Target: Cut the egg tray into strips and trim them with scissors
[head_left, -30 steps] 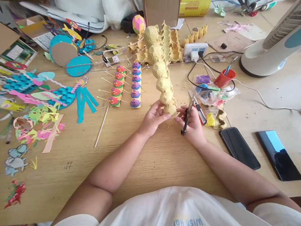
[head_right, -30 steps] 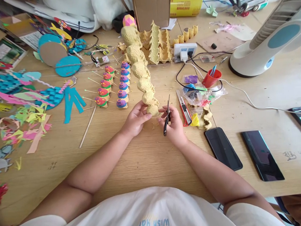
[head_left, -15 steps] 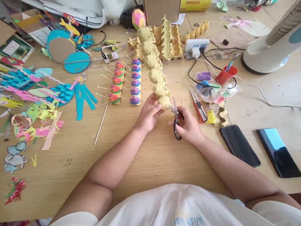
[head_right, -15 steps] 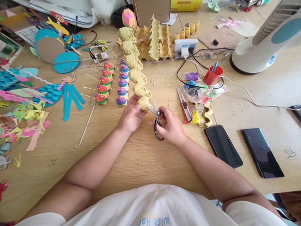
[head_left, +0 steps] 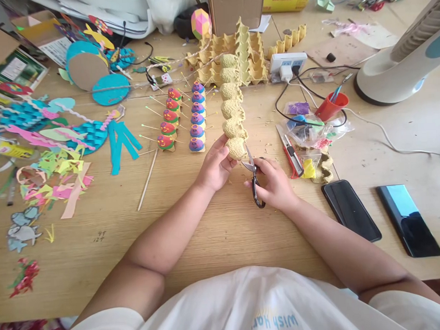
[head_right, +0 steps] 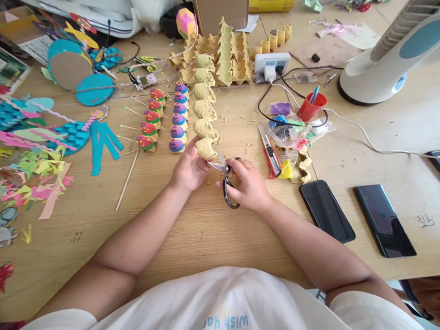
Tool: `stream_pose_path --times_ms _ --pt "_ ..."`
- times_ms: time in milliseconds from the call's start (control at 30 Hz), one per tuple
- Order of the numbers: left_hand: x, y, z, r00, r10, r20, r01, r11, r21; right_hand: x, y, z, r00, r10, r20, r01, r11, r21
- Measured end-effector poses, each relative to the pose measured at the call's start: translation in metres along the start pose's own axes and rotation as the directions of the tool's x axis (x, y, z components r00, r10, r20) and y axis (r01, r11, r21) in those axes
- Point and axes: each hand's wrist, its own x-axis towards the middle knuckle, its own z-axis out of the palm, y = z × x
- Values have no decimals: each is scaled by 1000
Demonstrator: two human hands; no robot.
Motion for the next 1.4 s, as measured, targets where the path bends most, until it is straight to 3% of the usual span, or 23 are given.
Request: stream_pose_path --times_ms 433,1167,1400 --pt "-1 6 6 1000 -17 -19 17 1000 -26 1 -2 -1 1000 -8 -11 8 1000 5" --pt "0 3 1 997 -36 -63 36 999 -2 0 1 0 993 120 -19 -120 993 10" --pt "-1 5 3 999 -36 -10 35 995 -93 -1 0 0 991 132 -35 -132 991 15"
